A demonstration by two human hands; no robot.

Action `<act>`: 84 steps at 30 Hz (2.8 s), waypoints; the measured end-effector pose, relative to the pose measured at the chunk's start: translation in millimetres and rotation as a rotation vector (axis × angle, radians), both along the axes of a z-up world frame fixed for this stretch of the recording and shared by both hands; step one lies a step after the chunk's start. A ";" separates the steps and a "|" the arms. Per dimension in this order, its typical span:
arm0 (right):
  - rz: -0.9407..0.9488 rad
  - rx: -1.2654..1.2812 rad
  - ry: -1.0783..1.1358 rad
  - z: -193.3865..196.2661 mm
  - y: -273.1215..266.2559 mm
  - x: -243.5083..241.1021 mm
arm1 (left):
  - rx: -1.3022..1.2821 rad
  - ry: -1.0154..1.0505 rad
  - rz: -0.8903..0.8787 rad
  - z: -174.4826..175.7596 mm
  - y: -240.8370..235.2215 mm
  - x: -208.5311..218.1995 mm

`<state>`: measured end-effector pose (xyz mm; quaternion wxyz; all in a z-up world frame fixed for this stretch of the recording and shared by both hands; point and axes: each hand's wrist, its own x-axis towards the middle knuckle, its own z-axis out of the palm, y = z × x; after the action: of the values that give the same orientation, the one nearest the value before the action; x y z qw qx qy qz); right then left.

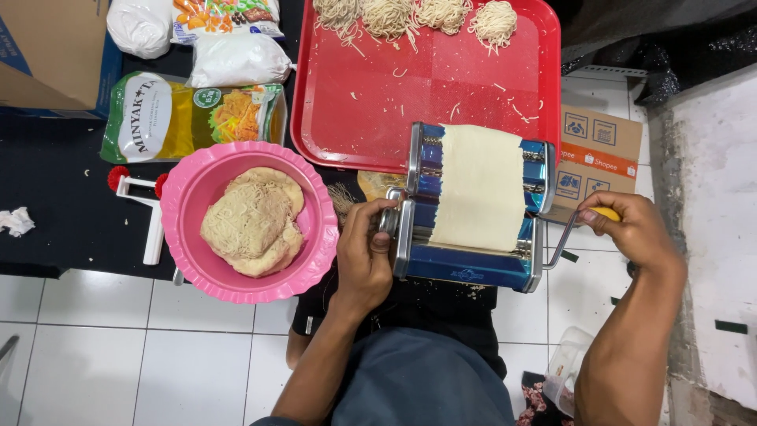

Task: The person feeds dough into a manual pasta machine, repeatedly cranking the handle to flatten and cut the dough into noodles. The resulting noodles are gathered and placed on a red tray.

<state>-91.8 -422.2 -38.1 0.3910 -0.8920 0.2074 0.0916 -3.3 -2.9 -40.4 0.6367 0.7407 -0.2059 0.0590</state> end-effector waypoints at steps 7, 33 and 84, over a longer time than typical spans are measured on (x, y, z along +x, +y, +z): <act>-0.006 -0.015 -0.008 4.2 7.1 -0.2 | 0.026 0.027 0.010 4.7 0.0 2.9; -0.014 -0.165 0.013 -27.8 23.4 -20.7 | -0.351 0.194 -0.102 4.1 -25.2 -3.6; 0.020 -0.202 0.146 -30.4 61.0 -82.1 | -0.407 0.230 -0.068 -0.3 -30.9 -4.7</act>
<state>-173.9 -361.2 -68.5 0.2821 -0.9199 0.2345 0.1387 -8.0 -33.8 -40.7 0.7939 0.5915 -0.1408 -0.0070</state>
